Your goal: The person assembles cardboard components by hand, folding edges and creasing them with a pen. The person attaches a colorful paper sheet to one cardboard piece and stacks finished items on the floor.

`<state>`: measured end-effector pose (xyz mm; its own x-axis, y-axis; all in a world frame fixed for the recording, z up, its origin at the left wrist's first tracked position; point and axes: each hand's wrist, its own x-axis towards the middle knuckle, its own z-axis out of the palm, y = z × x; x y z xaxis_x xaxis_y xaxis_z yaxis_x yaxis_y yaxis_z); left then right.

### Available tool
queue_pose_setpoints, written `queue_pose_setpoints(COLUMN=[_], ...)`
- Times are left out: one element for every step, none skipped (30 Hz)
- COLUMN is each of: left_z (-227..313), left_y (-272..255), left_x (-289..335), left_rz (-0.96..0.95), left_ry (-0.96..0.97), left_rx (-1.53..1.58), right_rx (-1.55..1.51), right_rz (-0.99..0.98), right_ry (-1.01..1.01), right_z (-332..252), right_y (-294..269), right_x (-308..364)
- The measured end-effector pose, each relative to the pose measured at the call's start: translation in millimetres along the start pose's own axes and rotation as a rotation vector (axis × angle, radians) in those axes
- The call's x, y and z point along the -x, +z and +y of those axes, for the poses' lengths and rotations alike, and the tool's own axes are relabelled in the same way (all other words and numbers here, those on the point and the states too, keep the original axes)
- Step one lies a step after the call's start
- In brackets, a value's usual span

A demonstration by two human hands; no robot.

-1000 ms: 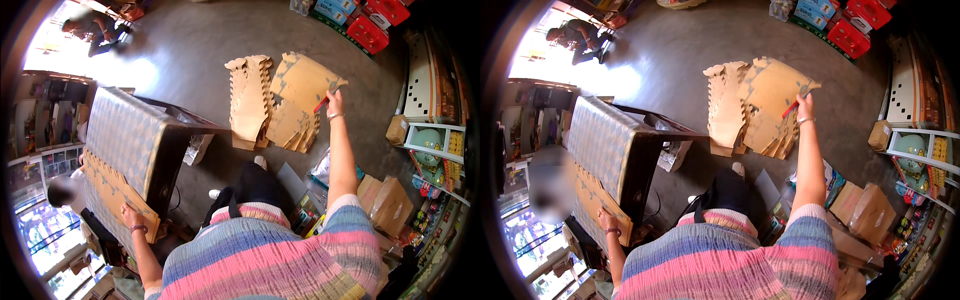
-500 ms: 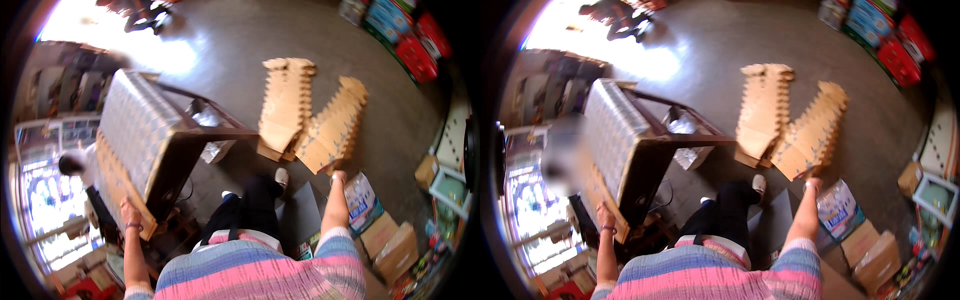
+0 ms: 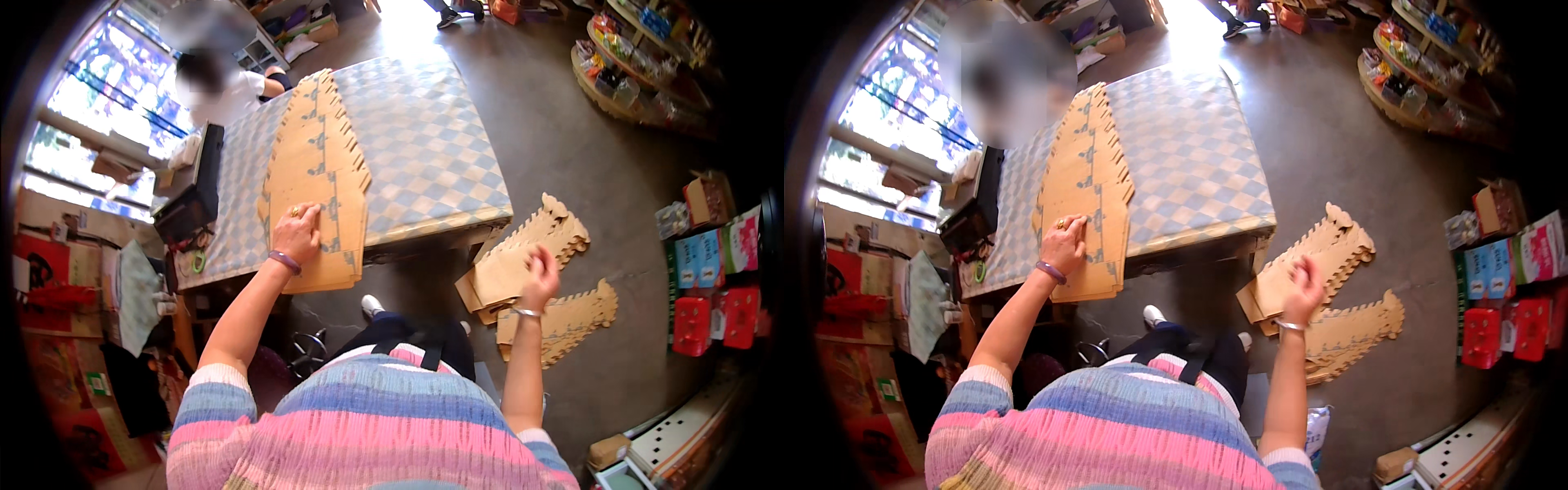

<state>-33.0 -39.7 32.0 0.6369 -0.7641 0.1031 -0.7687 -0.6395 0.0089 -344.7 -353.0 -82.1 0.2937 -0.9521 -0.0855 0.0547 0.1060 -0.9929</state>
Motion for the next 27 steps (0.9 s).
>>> queue_pose_setpoints(left_z=[-5.1, -8.9, -17.0, -30.7, -34.7, -35.3, -36.7, -41.0, -42.1, -41.0, -41.5, -43.3, -44.7, -44.5, -45.5, -45.7, -44.2, -45.1, -45.7, -45.3, -45.9, -46.0, -45.8, -46.9, -47.5, -47.4, -47.7], left_y=[2.9, 6.9, 8.5, 19.9, 27.5, 26.9, 26.8, 28.9, 31.0, 32.4, 33.8, 36.6, 38.7, 40.5, 42.5, 44.4, 46.1, 45.8, 45.6, 49.2, 49.4, 49.7, 50.3, 50.6, 51.2, 51.9, 50.0], left_x=[-1.9, -3.3, -0.8, 4.8, 1.1, -0.3, 1.1, 3.8, 5.0, 5.0, 5.4, 6.8, 8.2, 9.0, 11.1, 11.3, 11.5, 10.7, 9.7, 11.5, 11.8, 11.7, 11.5, 11.7, 11.8, 11.7, 11.7], left_rz=[0.011, 0.045, 0.074, 0.11, 0.126, 0.125, 0.122, 0.119, 0.122, 0.119, 0.118, 0.119, 0.121, 0.129, 0.132, 0.131, 0.128, 0.139, 0.15, 0.163, 0.162, 0.207, 0.253, 0.251, 0.253, 0.256, 0.253], left_ry=[-0.008, 0.034, 0.07, 0.109, 0.127, 0.139, 0.147, 0.146, 0.15, 0.149, 0.146, 0.135, 0.142, 0.136, 0.125, 0.12, 0.122, 0.12, 0.115, 0.118, 0.121, 0.131, 0.139, 0.137, 0.138, 0.138, 0.13], left_rx=[0.037, 0.108, 0.169, 0.228, 0.279, 0.333, 0.383, 0.395, 0.417, 0.427, 0.435, 0.429, 0.447, 0.437, 0.423, 0.406, 0.422, 0.419, 0.415, 0.395, 0.4, 0.383, 0.364, 0.365, 0.365, 0.364, 0.36], right_rx=[-0.063, -0.088, 0.051, 0.131, 0.178, 0.195, 0.229, 0.261, 0.283, 0.411, 0.536, 0.551, 0.523, 0.493, 0.507, 0.73, 0.953, 1.038, 1.046, 1.082, 1.113, 1.154, 1.159, 1.148, 1.136, 1.137, 1.119], right_rz=[-0.153, -0.305, -0.455, -0.558, -0.668, -0.704, -0.71, -0.719, -0.712, -0.671, -0.631, -0.623, -0.626, -0.623, -0.615, -0.641, -0.663, -0.631, -0.627, -0.573, -0.516, -0.532, -0.532, -0.541, -0.552, -0.558, -0.573], right_ry=[-0.107, -0.149, -0.189, -0.231, -0.237, -0.24, -0.189, -0.139, -0.142, -0.124, -0.106, -0.109, 0.011, 0.131, 0.133, -0.003, -0.141, -0.242, -0.239, -0.354, -0.468, -0.443, -0.443, -0.465, -0.488, -0.488, -0.455], right_z=[-20.5, -40.7, -58.3, -73.8, -79.0, -73.6, -66.0, -58.0, -49.6, -41.5, -35.3, -33.1, -32.2, -32.2, -36.2, -41.0, -45.0, -59.4, -54.3, -47.1, -46.5, -47.0, -47.4, -47.7, -48.3, -49.7, -51.9], right_y=[39.8, 77.0, 109.3, 147.3, 174.7, 200.8, 225.9, 247.7, 262.1, 273.6, 283.8, 291.7, 295.5, 297.0, 300.7, 303.1, 304.8, 309.6, 309.3, 307.2, 307.4, 307.8, 307.9, 309.2, 310.0, 309.6, 309.3], right_x=[1.1, 4.1, 10.6, 21.5, 23.2, 24.3, 25.4, 24.5, 18.9, 12.4, 9.2, 10.0, 9.2, 7.1, 9.7, 10.7, 11.9, 21.8, 25.0, 26.2, 28.4, 27.5, 26.1, 25.5, 24.0, 21.3, 19.1])
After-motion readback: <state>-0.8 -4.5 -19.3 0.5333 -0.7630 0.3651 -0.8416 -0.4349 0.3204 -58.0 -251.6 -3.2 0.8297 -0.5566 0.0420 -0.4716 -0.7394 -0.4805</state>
